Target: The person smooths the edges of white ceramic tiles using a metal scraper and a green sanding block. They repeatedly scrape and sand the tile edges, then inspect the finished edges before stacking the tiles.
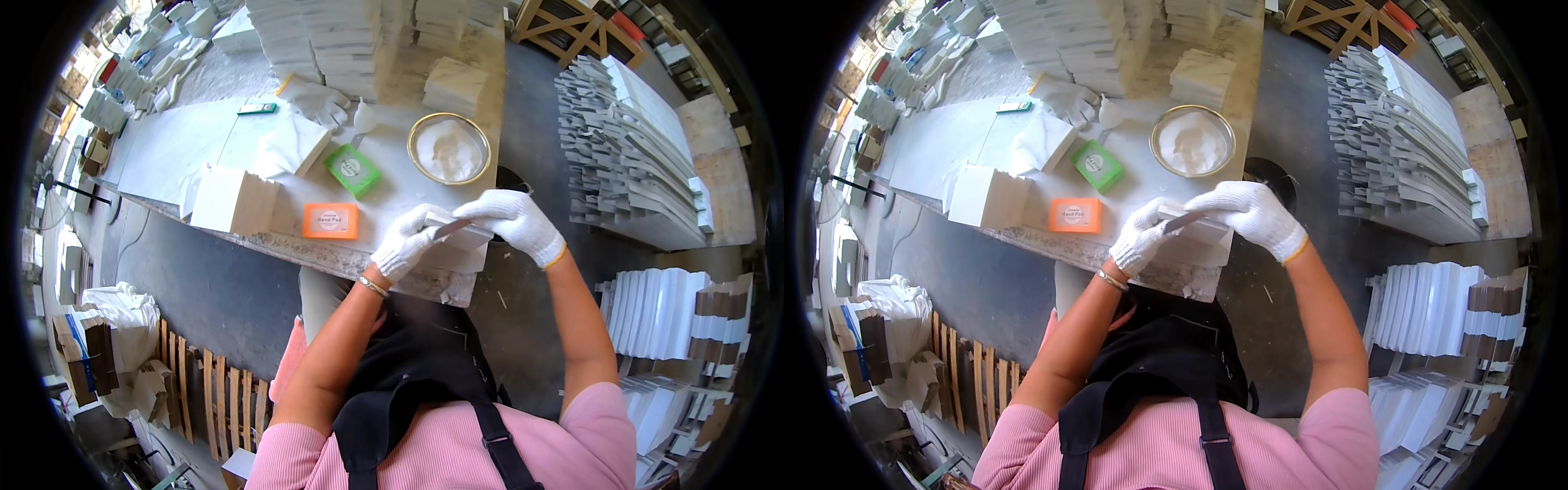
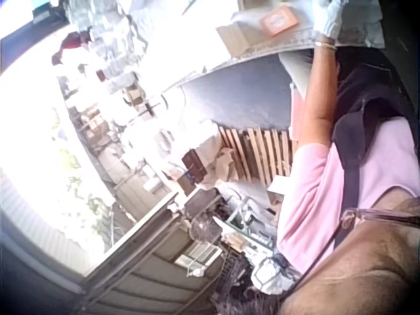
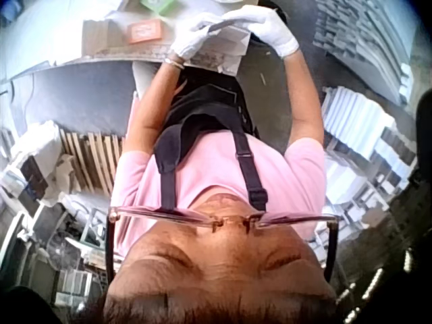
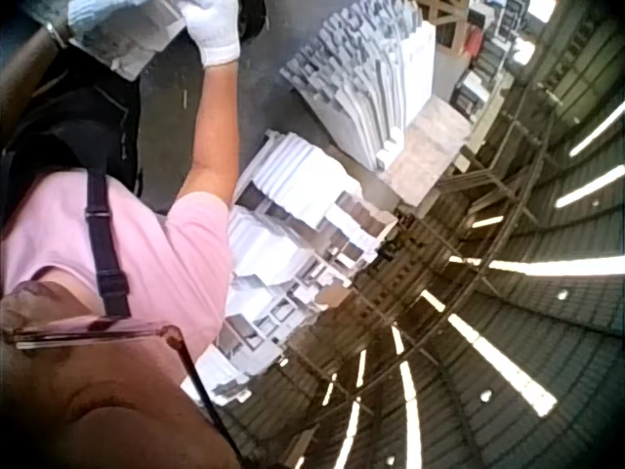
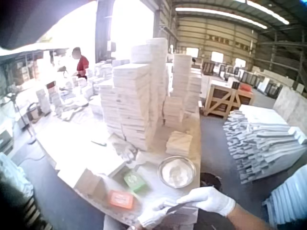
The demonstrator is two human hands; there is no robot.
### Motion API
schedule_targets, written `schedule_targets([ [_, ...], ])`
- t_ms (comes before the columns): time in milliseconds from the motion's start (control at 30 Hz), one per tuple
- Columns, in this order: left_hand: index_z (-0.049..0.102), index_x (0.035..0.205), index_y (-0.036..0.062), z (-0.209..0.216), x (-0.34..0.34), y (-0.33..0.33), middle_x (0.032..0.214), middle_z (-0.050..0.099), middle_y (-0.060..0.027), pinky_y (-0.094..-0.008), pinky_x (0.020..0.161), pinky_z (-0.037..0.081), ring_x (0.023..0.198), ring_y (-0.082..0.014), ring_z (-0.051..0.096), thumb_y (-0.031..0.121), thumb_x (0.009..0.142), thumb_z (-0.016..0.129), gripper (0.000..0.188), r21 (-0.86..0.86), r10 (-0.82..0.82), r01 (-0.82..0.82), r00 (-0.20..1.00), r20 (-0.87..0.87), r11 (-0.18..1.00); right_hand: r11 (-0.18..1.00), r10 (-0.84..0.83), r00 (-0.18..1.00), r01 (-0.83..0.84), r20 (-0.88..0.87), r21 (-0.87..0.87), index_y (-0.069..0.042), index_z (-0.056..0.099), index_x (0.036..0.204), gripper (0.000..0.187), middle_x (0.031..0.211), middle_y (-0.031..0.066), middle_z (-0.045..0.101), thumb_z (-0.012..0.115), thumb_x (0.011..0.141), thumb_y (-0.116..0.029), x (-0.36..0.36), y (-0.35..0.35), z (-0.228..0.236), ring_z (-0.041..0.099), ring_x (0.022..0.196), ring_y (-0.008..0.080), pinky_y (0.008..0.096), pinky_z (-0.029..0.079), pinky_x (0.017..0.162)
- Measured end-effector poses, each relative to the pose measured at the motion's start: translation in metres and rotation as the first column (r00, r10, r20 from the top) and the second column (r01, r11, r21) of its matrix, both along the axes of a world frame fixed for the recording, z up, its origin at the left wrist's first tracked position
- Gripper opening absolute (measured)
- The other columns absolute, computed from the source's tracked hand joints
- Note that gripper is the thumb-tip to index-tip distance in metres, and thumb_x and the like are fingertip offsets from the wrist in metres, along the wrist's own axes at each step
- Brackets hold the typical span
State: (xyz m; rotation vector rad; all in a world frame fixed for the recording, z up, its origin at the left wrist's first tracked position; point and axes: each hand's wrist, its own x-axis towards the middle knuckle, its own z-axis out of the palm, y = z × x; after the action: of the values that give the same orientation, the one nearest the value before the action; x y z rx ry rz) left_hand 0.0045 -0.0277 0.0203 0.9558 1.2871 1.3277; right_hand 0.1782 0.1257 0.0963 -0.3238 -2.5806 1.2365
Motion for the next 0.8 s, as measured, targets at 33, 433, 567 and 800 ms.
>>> schedule_targets([
  [33, 0.068, 0.116, 0.0033, 0.006, 0.001, 0.001, 0.105, 0.067, -0.0022, -0.0288, 0.091, 0.049, 0.099, -0.0109, 0.060, 0.019, 0.093, 0.068, 0.028, -0.055, -0.001, -0.001, 0.999, -0.043, 0.999, 1.000, 0.009, 1.000, -0.009, -0.008, -0.026, -0.006, 0.076, 0.110, 0.032, 0.094, 0.0100, 0.072, 0.066, 0.082, 0.003, -0.004, -0.001, 0.000, 0.067, 0.088, 0.0236, 0.0326, 0.052, 0.080],
  [433, 0.068, 0.114, 0.0028, -0.016, -0.001, -0.002, 0.105, 0.067, -0.0015, -0.0277, 0.090, 0.049, 0.098, -0.0097, 0.059, 0.021, 0.091, 0.069, 0.029, 0.091, -0.011, -0.001, 0.992, 0.124, 0.996, 0.989, -0.074, 0.993, 0.085, 0.092, -0.117, -0.005, 0.075, 0.113, 0.033, 0.100, 0.0108, 0.074, 0.067, 0.082, 0.003, 0.024, -0.006, 0.011, 0.069, 0.092, 0.0228, 0.0320, 0.053, 0.085],
  [567, 0.068, 0.112, 0.0023, -0.022, -0.002, 0.001, 0.106, 0.067, -0.0015, -0.0277, 0.090, 0.049, 0.098, -0.0098, 0.059, 0.020, 0.091, 0.069, 0.028, 0.123, -0.013, -0.004, 0.992, 0.129, 0.992, 0.998, -0.051, 0.998, 0.049, -0.034, -0.039, -0.007, 0.076, 0.112, 0.035, 0.098, 0.0106, 0.074, 0.065, 0.081, 0.004, 0.000, -0.004, -0.002, 0.069, 0.088, 0.0244, 0.0314, 0.053, 0.081],
  [800, 0.068, 0.112, 0.0021, -0.010, -0.001, -0.002, 0.106, 0.067, -0.0020, -0.0289, 0.090, 0.048, 0.098, -0.0100, 0.058, 0.021, 0.090, 0.070, 0.028, 0.077, -0.009, 0.002, 0.995, 0.099, 0.997, 0.997, -0.047, 0.997, 0.050, 0.053, -0.066, -0.007, 0.076, 0.113, 0.031, 0.095, 0.0095, 0.073, 0.070, 0.083, -0.001, 0.016, -0.005, 0.006, 0.068, 0.085, 0.0221, 0.0313, 0.053, 0.080],
])
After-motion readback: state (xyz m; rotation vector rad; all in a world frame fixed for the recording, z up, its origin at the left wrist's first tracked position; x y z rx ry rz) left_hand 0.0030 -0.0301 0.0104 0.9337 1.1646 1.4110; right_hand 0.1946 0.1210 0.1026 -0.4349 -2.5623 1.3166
